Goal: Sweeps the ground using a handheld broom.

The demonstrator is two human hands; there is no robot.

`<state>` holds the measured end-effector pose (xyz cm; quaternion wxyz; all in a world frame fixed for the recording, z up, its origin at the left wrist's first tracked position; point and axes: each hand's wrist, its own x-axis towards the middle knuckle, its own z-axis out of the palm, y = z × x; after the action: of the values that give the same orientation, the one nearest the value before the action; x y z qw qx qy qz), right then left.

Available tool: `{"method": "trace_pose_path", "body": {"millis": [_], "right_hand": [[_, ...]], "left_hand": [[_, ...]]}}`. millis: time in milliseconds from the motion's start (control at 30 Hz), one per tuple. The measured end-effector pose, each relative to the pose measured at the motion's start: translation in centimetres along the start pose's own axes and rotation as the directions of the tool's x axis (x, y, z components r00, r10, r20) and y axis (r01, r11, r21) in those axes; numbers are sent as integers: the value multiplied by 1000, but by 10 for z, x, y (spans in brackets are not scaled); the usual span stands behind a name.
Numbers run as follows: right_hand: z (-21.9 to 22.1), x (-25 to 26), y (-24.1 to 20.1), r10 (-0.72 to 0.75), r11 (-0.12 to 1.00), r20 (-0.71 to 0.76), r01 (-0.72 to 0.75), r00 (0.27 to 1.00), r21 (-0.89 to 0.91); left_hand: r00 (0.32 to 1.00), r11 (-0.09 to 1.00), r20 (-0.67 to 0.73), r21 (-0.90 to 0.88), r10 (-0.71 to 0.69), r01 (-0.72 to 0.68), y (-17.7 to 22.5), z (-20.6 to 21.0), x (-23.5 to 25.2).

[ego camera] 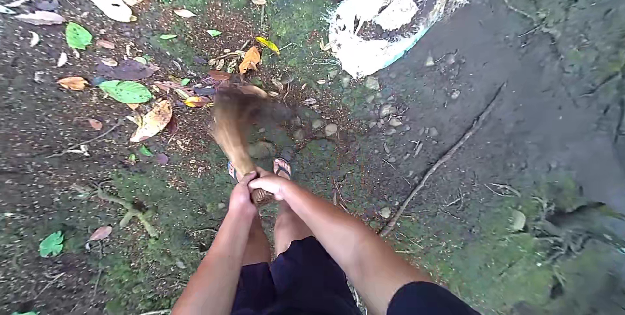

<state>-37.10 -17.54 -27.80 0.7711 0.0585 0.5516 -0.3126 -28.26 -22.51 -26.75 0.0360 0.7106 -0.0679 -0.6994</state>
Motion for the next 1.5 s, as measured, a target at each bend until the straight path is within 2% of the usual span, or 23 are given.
{"method": "trace_pose_path", "body": {"millis": [100, 133, 200, 300, 367, 433, 500, 567, 633, 667, 733, 800, 867, 1033, 1133, 1200, 1267, 1367, 1400, 1500], "right_hand": [[12, 7, -12, -70, 992, 137, 83, 988, -91], [13, -3, -12, -103, 986, 155, 121, 983, -114], [10, -42, -7, -168, 974, 173, 190, 970, -120], [-1, -128, 22, -206, 978, -41, 204, 978, -41], [-9, -183, 51, -151, 980, -274, 180, 950, 84], [-21, -219, 75, -19, 958, -496, 158, 868, 240], [-52, -228, 90, 79, 924, -637, 183, 767, 335], [-99, -205, 93, 108, 870, -706, 277, 700, 408], [-133, -156, 75, 172, 794, -717, 336, 676, 507], [-136, -128, 62, 202, 773, -690, 319, 695, 548], [-119, -77, 41, 193, 811, -564, 193, 803, 552], [-92, -56, 31, 137, 857, -394, 90, 909, 507], [-78, -72, 34, 90, 849, -302, 86, 949, 522], [-77, -193, 64, 16, 859, -331, 156, 943, 487], [-78, -248, 80, -2, 862, -476, 243, 879, 444], [-94, -257, 88, 15, 858, -592, 294, 806, 422], [-124, -235, 81, 21, 842, -674, 351, 738, 410], [-156, -149, 33, 81, 802, -721, 384, 688, 457], [-153, -113, 15, 102, 809, -700, 350, 707, 472], [-96, -11, -22, 90, 907, -484, 129, 870, 400]], "left_hand": [[979, 981, -67, -4, 193, -194, 10, -9, -20], [969, 970, -52, 27, 241, -240, 6, -10, -34], [972, 965, 45, 114, 233, -236, -10, -16, -68], [956, 945, 290, 297, 49, -139, -41, -13, -111], [869, 894, 472, 439, -148, -86, -58, -6, -123], [763, 836, 560, 547, -323, -48, -65, -2, -125], [734, 811, 564, 584, -379, -30, -62, -1, -119], [779, 823, 531, 566, -335, -32, -51, -8, -105], [858, 855, 446, 518, -255, -15, -40, -21, -84], [889, 869, 398, 494, -225, -1, -33, -28, -74], [942, 892, 293, 452, -161, 12, -24, -41, -56], [968, 899, 206, 436, -141, 38, -24, -50, -44], [970, 883, 182, 466, -159, 57, -28, -55, -39], [910, 799, 292, 598, -294, 66, -43, -52, -47], [899, 805, 306, 588, -312, 79, -45, -47, -48], [898, 817, 310, 570, -310, 85, -45, -46, -48], [897, 824, 321, 561, -303, 78, -42, -46, -44], [915, 843, 313, 536, -255, 51, -26, -48, -32], [927, 857, 301, 514, -223, 39, -19, -48, -26], [971, 921, 216, 390, -105, 12, 7, -43, 0]]}}
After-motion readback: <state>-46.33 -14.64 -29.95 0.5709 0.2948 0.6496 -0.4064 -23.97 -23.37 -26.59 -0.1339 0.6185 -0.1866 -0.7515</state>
